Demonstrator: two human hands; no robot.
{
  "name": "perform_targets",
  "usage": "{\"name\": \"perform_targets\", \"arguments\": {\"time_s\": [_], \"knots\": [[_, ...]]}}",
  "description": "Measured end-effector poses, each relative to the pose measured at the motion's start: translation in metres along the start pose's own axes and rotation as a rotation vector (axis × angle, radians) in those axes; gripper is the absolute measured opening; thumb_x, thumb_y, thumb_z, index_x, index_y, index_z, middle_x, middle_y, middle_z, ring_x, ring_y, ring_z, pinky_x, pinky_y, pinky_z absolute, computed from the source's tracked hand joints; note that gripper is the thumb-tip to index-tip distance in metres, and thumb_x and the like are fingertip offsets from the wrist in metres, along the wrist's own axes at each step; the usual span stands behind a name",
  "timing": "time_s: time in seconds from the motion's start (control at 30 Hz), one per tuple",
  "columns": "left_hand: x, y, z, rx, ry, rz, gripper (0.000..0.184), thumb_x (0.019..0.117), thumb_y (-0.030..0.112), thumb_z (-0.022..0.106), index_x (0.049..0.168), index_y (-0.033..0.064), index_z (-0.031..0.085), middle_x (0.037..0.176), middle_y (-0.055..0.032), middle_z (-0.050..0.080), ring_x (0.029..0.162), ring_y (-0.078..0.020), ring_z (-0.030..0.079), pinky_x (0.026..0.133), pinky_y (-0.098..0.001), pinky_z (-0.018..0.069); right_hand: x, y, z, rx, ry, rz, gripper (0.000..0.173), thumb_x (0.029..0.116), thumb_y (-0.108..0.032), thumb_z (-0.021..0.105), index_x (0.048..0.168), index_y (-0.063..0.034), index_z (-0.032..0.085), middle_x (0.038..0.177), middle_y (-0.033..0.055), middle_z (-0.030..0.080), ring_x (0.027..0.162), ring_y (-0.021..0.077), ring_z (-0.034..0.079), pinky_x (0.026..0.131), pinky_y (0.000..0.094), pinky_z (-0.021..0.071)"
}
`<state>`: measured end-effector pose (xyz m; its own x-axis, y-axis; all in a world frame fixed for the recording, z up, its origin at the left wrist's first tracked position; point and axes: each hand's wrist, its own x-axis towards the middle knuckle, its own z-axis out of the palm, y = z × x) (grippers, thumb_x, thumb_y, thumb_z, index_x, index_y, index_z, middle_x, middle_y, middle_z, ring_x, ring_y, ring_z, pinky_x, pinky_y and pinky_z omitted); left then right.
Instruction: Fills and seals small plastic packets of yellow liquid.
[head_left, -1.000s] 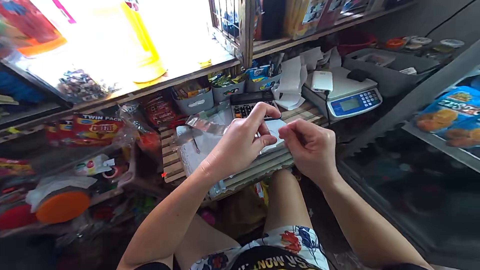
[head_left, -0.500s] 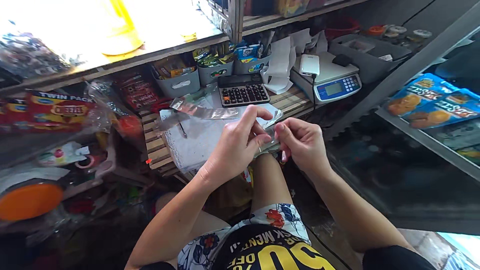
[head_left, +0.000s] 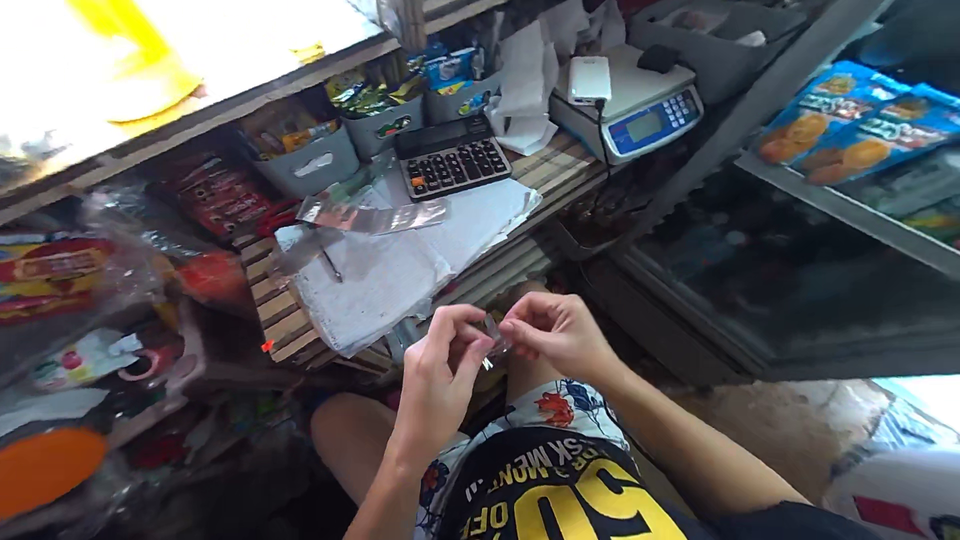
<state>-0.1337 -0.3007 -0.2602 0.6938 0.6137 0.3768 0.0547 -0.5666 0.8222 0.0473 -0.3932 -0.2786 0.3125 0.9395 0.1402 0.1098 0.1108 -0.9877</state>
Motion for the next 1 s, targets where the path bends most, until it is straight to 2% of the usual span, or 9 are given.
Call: {"name": "perform_targets", "arguments": {"time_s": [0.17,0.27,0.4,0.53,0.67,0.77,0.87,0.93,1.0], "knots": [[-0.018,-0.009,0.022,-0.117,-0.025,-0.113,0.028,0.0977,0.014,0.067,0.120,-0.0008,0.060,0.089,0.0007,0.072,0.075,-0.0050,0.068,0.067,-0.0217,0.0588,-0.012,0.024,0.008,-0.168,0.067,-0.156,0.042,0.1068,-0.026,0.055,0.073,-0.0038,0.062,0.060,-0.0051,0.053,0.054,-0.0041,0.048,0.051,0.0134,0.0389],[-0.016,-0.010,0.023,-0.142,0.023,-0.131,0.027,0.0966,0.010,0.068,0.120,-0.0011,0.061,0.089,0.0006,0.071,0.075,-0.0048,0.068,0.066,-0.0209,0.0588,-0.008,0.017,-0.009,0.199,-0.117,0.073,0.010,0.0970,-0.011,0.068,0.093,-0.0027,0.071,0.077,-0.0033,0.071,0.067,0.0022,0.066,0.063,0.0200,0.0577],[-0.012,-0.011,0.020,-0.129,0.058,-0.131,0.025,0.0958,0.010,0.069,0.117,-0.0005,0.062,0.089,0.0007,0.071,0.076,-0.0046,0.068,0.068,-0.0203,0.0590,-0.009,0.015,-0.024,0.369,-0.202,0.118,0.022,0.0870,0.003,0.075,0.108,0.0001,0.073,0.097,0.0035,0.076,0.088,0.0113,0.073,0.084,0.0288,0.0619],[-0.010,-0.008,0.026,-0.099,0.045,-0.102,0.023,0.0972,0.012,0.068,0.116,-0.0008,0.063,0.090,-0.0002,0.071,0.077,-0.0041,0.067,0.069,-0.0201,0.0581,-0.012,0.013,-0.016,0.049,-0.041,0.061,0.010,0.0952,-0.012,0.071,0.099,-0.0018,0.073,0.081,-0.0017,0.073,0.068,0.0041,0.070,0.063,0.0210,0.0617],[-0.007,-0.004,0.029,-0.099,0.031,-0.077,0.023,0.0977,0.012,0.068,0.116,-0.0013,0.063,0.089,-0.0004,0.071,0.078,-0.0037,0.067,0.072,-0.0202,0.0582,-0.006,0.013,-0.014,-0.222,0.007,-0.035,0.034,0.1050,-0.031,0.058,0.083,-0.0079,0.068,0.063,-0.0079,0.059,0.051,-0.0050,0.053,0.046,0.0126,0.0456],[-0.006,-0.003,0.028,-0.124,0.038,-0.089,0.022,0.0978,0.011,0.068,0.116,-0.0009,0.063,0.089,-0.0006,0.070,0.079,-0.0046,0.067,0.073,-0.0213,0.0585,0.000,0.016,-0.016,-0.114,-0.004,-0.073,0.036,0.1052,-0.031,0.056,0.078,-0.0104,0.067,0.063,-0.0089,0.061,0.053,-0.0036,0.056,0.048,0.0147,0.0478],[-0.006,-0.002,0.026,-0.129,0.071,-0.098,0.021,0.0971,0.008,0.068,0.115,-0.0005,0.063,0.089,-0.0012,0.070,0.079,-0.0053,0.068,0.073,-0.0219,0.0590,0.003,0.011,-0.025,0.053,-0.144,-0.032,0.021,0.0988,-0.025,0.067,0.110,-0.0082,0.070,0.094,0.0002,0.075,0.083,0.0099,0.073,0.075,0.0276,0.0628],[-0.006,-0.002,0.026,-0.129,0.077,-0.097,0.021,0.0971,0.007,0.068,0.116,-0.0006,0.063,0.088,-0.0014,0.070,0.078,-0.0055,0.067,0.072,-0.0219,0.0587,0.001,0.008,-0.025,0.048,-0.127,-0.031,0.015,0.0942,-0.012,0.072,0.107,-0.0050,0.071,0.090,0.0015,0.075,0.076,0.0101,0.073,0.070,0.0261,0.0637],[-0.007,-0.002,0.027,-0.133,0.069,-0.088,0.021,0.0975,0.008,0.068,0.116,-0.0015,0.063,0.088,-0.0020,0.069,0.078,-0.0062,0.067,0.073,-0.0228,0.0588,-0.002,0.006,-0.019,-0.056,-0.059,-0.037,0.009,0.0975,-0.015,0.068,0.098,-0.0057,0.071,0.076,-0.0027,0.071,0.062,0.0039,0.067,0.057,0.0197,0.0595]]}}
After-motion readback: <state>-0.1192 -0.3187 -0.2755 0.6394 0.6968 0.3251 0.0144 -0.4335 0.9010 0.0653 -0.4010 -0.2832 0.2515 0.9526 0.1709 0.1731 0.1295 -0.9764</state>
